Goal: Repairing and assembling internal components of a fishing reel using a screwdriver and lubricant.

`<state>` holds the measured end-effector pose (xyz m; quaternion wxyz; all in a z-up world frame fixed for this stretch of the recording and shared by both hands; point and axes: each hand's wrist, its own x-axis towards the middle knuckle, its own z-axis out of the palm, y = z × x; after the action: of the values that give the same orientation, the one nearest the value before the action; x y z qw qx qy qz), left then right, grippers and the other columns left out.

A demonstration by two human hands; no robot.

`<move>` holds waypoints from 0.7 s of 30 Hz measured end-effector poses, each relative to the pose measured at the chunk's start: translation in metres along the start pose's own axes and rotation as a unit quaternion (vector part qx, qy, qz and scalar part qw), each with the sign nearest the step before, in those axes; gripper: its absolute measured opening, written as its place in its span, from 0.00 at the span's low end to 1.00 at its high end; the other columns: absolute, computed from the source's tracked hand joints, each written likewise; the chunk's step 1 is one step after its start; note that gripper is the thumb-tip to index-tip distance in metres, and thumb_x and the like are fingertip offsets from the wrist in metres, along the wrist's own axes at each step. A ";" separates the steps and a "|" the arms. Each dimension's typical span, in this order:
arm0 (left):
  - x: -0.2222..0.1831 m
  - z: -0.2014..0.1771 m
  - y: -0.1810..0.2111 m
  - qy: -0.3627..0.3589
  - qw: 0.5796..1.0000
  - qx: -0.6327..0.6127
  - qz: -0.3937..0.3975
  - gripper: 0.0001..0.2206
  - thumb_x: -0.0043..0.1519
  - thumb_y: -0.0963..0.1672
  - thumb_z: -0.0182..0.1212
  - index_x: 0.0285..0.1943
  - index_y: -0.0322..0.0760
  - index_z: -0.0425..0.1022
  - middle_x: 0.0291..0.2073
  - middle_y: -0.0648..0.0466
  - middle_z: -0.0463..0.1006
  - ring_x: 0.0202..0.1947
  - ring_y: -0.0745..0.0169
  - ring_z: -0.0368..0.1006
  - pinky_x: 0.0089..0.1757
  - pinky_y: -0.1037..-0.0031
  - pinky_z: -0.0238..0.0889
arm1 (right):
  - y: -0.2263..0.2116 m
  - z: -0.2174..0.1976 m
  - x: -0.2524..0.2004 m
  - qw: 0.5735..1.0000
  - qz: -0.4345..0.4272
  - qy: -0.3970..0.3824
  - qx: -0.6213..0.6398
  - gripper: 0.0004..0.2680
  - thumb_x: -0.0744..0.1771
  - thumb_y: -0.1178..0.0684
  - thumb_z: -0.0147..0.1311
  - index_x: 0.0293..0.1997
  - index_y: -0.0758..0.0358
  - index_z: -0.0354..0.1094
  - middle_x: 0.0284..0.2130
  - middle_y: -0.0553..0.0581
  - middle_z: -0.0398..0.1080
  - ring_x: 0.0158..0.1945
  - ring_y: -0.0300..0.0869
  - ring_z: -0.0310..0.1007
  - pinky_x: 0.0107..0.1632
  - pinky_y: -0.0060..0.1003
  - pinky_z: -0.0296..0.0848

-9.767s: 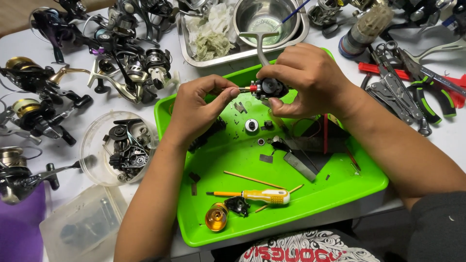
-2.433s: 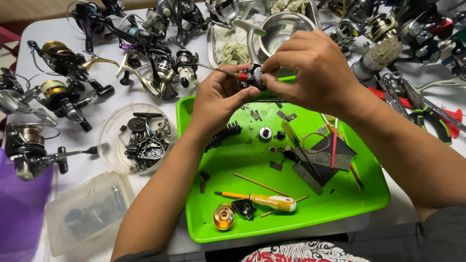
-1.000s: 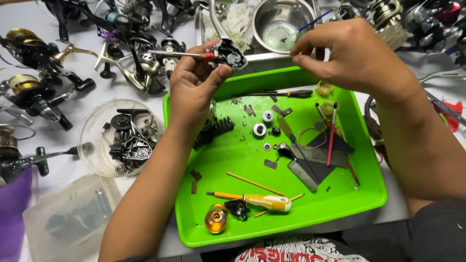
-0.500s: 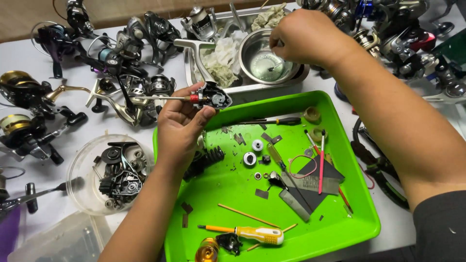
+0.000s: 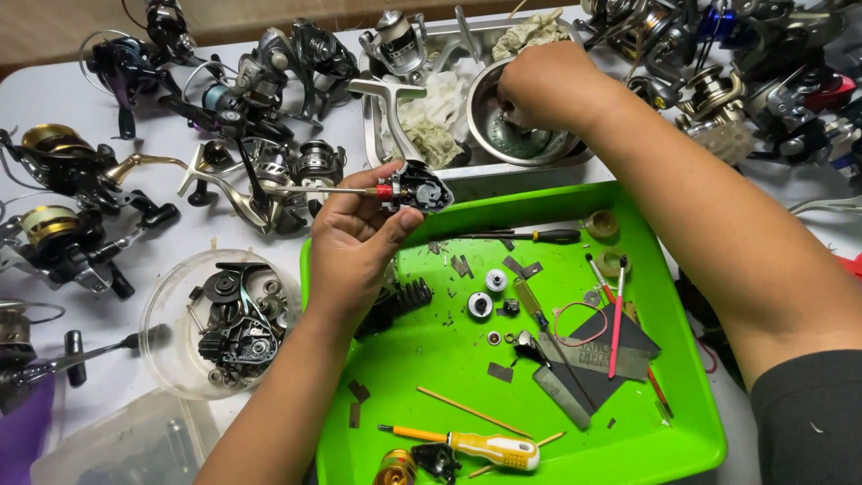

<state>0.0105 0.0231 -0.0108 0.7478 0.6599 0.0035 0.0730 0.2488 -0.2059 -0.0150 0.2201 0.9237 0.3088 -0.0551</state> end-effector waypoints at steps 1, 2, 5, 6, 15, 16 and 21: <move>0.000 0.000 -0.001 0.000 1.000 0.001 -0.002 0.23 0.58 0.43 0.72 0.64 0.38 0.74 0.35 0.62 0.71 0.33 0.80 0.67 0.41 0.90 0.66 | -0.001 0.001 0.000 1.000 -0.001 -0.001 0.001 0.08 0.66 0.48 0.52 0.40 0.48 0.79 0.34 0.55 0.79 0.39 0.55 0.79 0.30 0.48 0.74; 0.000 -0.001 -0.002 -0.001 1.000 -0.011 -0.001 0.23 0.58 0.43 0.71 0.64 0.37 0.74 0.37 0.60 0.72 0.35 0.79 0.69 0.42 0.89 0.68 | -0.001 0.001 0.000 1.000 -0.003 0.004 0.003 0.08 0.67 0.47 0.51 0.40 0.50 0.79 0.34 0.55 0.79 0.39 0.55 0.79 0.30 0.48 0.74; 0.001 0.000 -0.003 -0.005 1.000 -0.030 0.001 0.23 0.59 0.42 0.71 0.64 0.36 0.73 0.38 0.59 0.74 0.37 0.78 0.72 0.44 0.87 0.70 | -0.003 -0.001 -0.001 1.000 -0.003 0.007 0.006 0.10 0.67 0.45 0.49 0.40 0.52 0.79 0.35 0.57 0.79 0.39 0.56 0.79 0.32 0.49 0.75; 0.001 0.001 -0.003 -0.007 0.999 -0.038 0.005 0.23 0.59 0.42 0.71 0.64 0.35 0.73 0.37 0.59 0.75 0.37 0.77 0.72 0.45 0.87 0.71 | -0.004 -0.002 -0.002 1.000 -0.002 0.005 0.007 0.11 0.67 0.44 0.49 0.41 0.53 0.79 0.36 0.57 0.79 0.40 0.57 0.79 0.32 0.50 0.76; 0.002 -0.001 -0.006 -0.016 0.998 -0.060 0.016 0.23 0.60 0.42 0.70 0.65 0.33 0.71 0.36 0.59 0.75 0.38 0.75 0.74 0.47 0.86 0.70 | 0.001 -0.003 -0.009 0.998 -0.007 0.064 0.028 0.11 0.63 0.41 0.52 0.39 0.52 0.77 0.33 0.59 0.78 0.39 0.58 0.79 0.31 0.50 0.74; 0.002 -0.001 -0.006 -0.017 0.998 -0.059 0.015 0.23 0.60 0.42 0.70 0.65 0.33 0.71 0.36 0.59 0.75 0.38 0.75 0.74 0.47 0.86 0.70 | 0.003 -0.005 -0.014 0.998 -0.006 0.063 0.029 0.11 0.63 0.41 0.52 0.39 0.52 0.77 0.33 0.59 0.78 0.39 0.58 0.79 0.31 0.50 0.74; 0.002 -0.001 -0.005 -0.024 0.997 -0.061 0.030 0.23 0.61 0.42 0.69 0.65 0.34 0.71 0.37 0.58 0.76 0.39 0.74 0.73 0.49 0.83 0.72 | 0.015 0.003 -0.028 0.933 -0.004 0.171 0.316 0.02 0.61 0.57 0.52 0.31 0.58 0.70 0.27 0.54 0.73 0.33 0.48 0.70 0.36 0.43 0.65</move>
<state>0.0129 0.0235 -0.0155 0.7838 0.6148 -0.0388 0.0791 0.2354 -0.2336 -0.0052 -0.1394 0.9398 0.3120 0.0077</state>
